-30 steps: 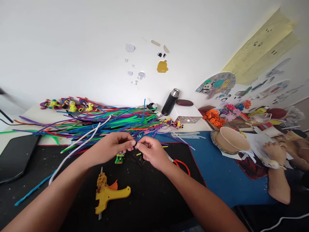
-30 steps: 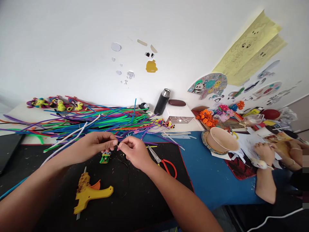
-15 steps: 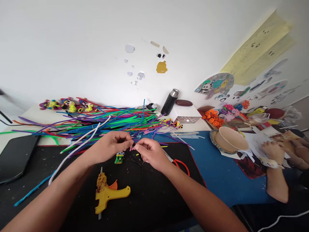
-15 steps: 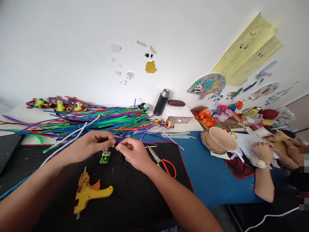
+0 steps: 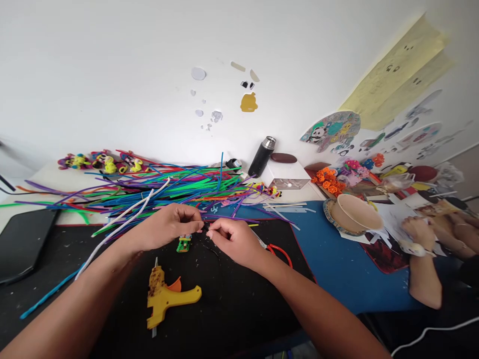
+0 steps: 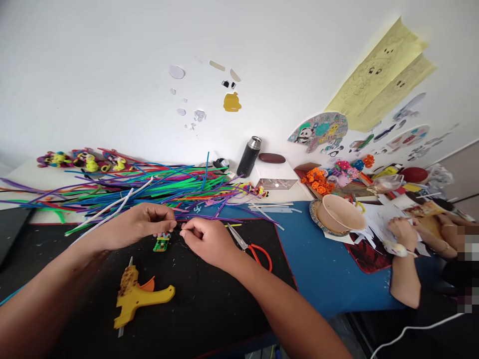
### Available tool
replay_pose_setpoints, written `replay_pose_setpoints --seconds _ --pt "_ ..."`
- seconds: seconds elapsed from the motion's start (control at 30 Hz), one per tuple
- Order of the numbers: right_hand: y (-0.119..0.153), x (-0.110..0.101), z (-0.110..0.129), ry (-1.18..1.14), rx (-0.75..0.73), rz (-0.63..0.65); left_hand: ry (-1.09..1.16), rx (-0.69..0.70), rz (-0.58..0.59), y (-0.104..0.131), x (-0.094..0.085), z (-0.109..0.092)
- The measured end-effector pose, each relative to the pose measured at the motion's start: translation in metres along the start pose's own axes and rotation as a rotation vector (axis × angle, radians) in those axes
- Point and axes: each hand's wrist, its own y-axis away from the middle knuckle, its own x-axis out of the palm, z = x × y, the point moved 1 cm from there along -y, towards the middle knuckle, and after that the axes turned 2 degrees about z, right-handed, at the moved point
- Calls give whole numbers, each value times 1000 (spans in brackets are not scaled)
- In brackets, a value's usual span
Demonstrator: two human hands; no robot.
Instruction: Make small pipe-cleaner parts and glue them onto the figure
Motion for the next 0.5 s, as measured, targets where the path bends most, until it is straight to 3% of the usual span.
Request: replay_pose_setpoints --seconds 0.13,0.3,0.5 --pt "2 -2 -1 80 -11 15 0 3 31 -1 2 -1" --pt "14 -7 -13 66 14 13 10 20 -47 -3 0 4" --pt "51 -50 -32 246 163 -34 19 15 -179 -7 -8 11"
